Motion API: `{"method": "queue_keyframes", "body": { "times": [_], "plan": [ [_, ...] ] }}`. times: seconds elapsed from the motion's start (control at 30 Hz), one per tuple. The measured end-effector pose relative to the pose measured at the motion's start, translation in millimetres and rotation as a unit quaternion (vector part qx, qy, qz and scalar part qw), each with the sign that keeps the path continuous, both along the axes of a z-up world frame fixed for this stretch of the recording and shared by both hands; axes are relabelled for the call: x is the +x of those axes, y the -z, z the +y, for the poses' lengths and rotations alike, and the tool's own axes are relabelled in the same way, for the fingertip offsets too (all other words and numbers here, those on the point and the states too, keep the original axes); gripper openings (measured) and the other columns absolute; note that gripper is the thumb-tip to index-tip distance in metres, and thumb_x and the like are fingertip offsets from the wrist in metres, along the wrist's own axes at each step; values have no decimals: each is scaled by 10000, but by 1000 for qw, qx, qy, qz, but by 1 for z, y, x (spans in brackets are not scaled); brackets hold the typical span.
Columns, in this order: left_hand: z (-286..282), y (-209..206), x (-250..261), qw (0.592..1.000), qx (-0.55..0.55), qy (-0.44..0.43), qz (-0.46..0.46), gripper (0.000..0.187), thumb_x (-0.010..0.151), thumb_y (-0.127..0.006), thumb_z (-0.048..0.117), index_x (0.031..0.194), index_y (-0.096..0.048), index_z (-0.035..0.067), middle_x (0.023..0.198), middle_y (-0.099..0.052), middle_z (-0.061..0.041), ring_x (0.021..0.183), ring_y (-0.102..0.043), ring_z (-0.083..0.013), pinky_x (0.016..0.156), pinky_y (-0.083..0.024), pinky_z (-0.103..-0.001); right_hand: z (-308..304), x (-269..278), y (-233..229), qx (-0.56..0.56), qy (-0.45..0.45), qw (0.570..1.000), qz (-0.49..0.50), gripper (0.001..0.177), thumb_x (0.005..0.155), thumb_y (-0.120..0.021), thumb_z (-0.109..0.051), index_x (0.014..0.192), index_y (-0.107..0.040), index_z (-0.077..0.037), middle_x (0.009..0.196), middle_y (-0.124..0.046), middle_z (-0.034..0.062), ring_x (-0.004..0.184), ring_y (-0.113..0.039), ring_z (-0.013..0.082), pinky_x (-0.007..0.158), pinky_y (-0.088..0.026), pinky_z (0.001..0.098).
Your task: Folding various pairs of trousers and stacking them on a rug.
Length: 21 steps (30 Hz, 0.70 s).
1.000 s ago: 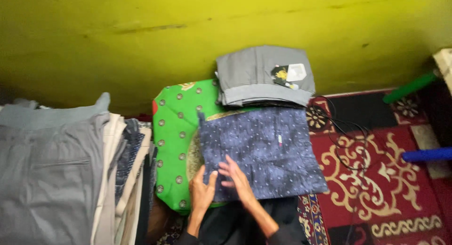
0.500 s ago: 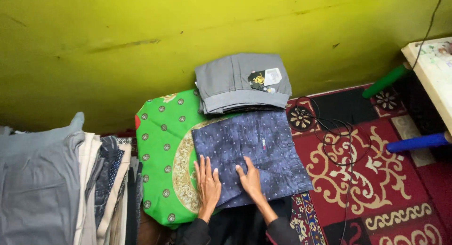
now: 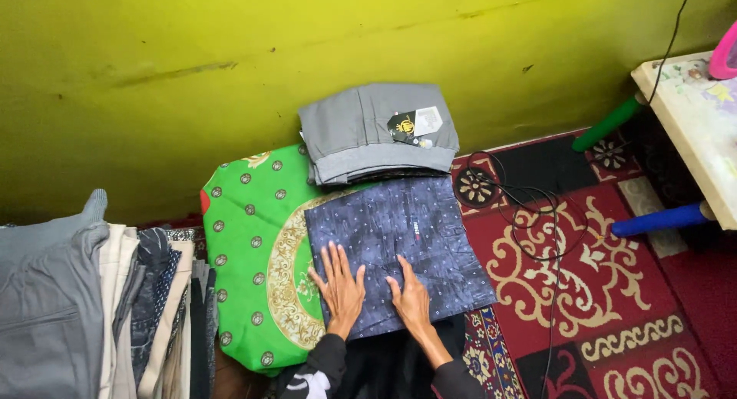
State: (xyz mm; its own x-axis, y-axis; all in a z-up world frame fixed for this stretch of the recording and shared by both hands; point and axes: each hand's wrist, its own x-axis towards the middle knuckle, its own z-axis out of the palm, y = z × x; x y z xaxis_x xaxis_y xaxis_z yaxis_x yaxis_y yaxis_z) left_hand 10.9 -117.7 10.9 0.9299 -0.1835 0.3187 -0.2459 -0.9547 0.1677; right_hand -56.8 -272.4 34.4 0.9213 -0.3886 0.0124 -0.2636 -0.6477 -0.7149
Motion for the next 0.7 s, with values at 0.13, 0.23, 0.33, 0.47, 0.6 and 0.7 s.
{"method": "queue_keyframes", "body": {
  "times": [0.13, 0.23, 0.33, 0.47, 0.6, 0.7],
  "plan": [
    [7, 14, 50, 997, -41, 56, 29, 790, 977, -507, 496, 1559, -342, -10, 1680, -260, -174, 1559, -211, -354, 1206, -93, -683, 1, -1, 8, -24, -12, 1000, 13, 622, 920, -655, -298, 1491, -454, -152, 1336, -676, 148, 1003, -720, 400, 794, -575, 462],
    [22, 36, 81, 998, 46, -31, 31, 865, 997, -322, 668, 1607, -242, 60, 1719, -149, -123, 1581, -146, -296, 1183, -125, -714, 3, 1, 7, -141, -17, 990, -3, 636, 941, -638, -365, 1507, -429, -164, 1044, -597, 100, 638, -653, 370, 555, -554, 488],
    [29, 36, 85, 999, 6, -29, 25, 866, 986, -436, 602, 1591, -277, 4, 1718, -170, -146, 1584, -167, -288, 1180, -163, -684, 9, 2, -2, -170, -19, 985, -25, 667, 934, -668, -309, 1523, -417, -121, 1102, -589, 88, 680, -668, 298, 519, -543, 417],
    [25, 31, 73, 1000, 3, -22, 4, 799, 1002, -465, 492, 1557, -309, -60, 1687, -195, -233, 1576, -156, -372, 1204, -111, -694, 7, 4, -7, -229, -7, 971, -72, 623, 882, -722, -309, 1422, -535, -60, 1270, -556, 118, 959, -587, 299, 737, -528, 380],
    [8, 15, 50, 998, 42, -52, 4, 757, 978, -510, 535, 1502, -439, -6, 1649, -344, -209, 1564, -265, -349, 1218, -174, -649, -1, 53, -15, -93, -54, 983, -148, 555, 972, -659, -186, 1470, -515, 15, 1335, -572, 240, 1243, -559, 439, 1048, -461, 511],
    [9, 19, 36, 995, 28, -98, 3, 851, 956, -482, 619, 1533, -395, -2, 1668, -304, -208, 1531, -296, -396, 1186, -272, -635, 5, 121, -14, 10, -88, 984, -155, 558, 1037, -567, -166, 1529, -415, 47, 1461, -485, 308, 1374, -470, 481, 1154, -380, 519]
  ]
}}
